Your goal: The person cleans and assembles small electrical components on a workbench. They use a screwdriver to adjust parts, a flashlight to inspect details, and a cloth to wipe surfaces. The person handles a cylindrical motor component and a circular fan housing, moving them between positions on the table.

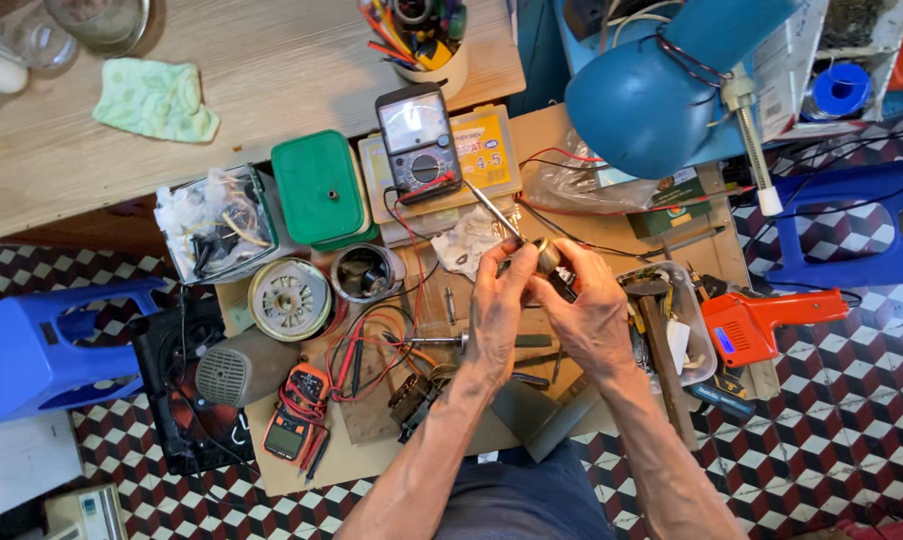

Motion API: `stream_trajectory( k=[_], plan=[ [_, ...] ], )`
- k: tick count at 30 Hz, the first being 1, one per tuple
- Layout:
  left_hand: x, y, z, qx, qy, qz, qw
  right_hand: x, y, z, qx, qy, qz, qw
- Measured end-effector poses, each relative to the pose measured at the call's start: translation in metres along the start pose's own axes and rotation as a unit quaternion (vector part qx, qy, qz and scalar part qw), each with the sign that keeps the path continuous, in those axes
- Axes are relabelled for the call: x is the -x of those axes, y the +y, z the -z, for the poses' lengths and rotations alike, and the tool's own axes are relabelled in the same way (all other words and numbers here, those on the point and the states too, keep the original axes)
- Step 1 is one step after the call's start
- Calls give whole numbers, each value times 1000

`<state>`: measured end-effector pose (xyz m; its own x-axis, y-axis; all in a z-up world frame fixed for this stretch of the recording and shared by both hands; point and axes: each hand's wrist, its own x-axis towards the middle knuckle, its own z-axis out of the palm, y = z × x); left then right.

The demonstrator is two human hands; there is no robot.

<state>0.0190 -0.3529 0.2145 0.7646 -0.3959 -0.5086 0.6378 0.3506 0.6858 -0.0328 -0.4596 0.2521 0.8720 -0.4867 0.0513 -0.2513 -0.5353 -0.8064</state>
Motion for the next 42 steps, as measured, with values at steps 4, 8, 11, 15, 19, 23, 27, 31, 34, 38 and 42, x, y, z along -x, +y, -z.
stream_trajectory(
  k=[4,8,11,15,19,23,27,31,34,38,42],
  plan=[
    [-35,11,2,-113,-33,9,993,-16,20,27,-38,-35,-42,998],
    [-58,19,0,-249,-58,-78,964,-25,26,42,-77,-40,-20,996],
    [-69,19,-3,-270,-60,-99,956,-36,31,51,-65,-60,-33,995],
    [-81,20,-4,-228,-99,-81,965,-42,35,57,-59,-71,-51,994],
    [-83,28,4,-317,-132,-38,938,-43,35,55,-52,-64,-12,997],
    [-83,34,5,-255,-152,-8,955,-46,33,54,-48,-53,30,997],
    [-89,40,10,-274,-162,-18,948,-46,31,50,-11,-16,87,996],
    [-93,37,6,-232,-144,-24,962,-49,30,49,61,51,181,980],
    [-96,37,0,-176,-150,-11,973,-51,28,50,59,64,183,979],
    [-98,41,-6,-137,-142,-2,980,-53,28,53,83,60,169,980],
    [-96,48,-9,-100,-163,-3,982,-53,28,54,82,63,165,981]
  ],
)
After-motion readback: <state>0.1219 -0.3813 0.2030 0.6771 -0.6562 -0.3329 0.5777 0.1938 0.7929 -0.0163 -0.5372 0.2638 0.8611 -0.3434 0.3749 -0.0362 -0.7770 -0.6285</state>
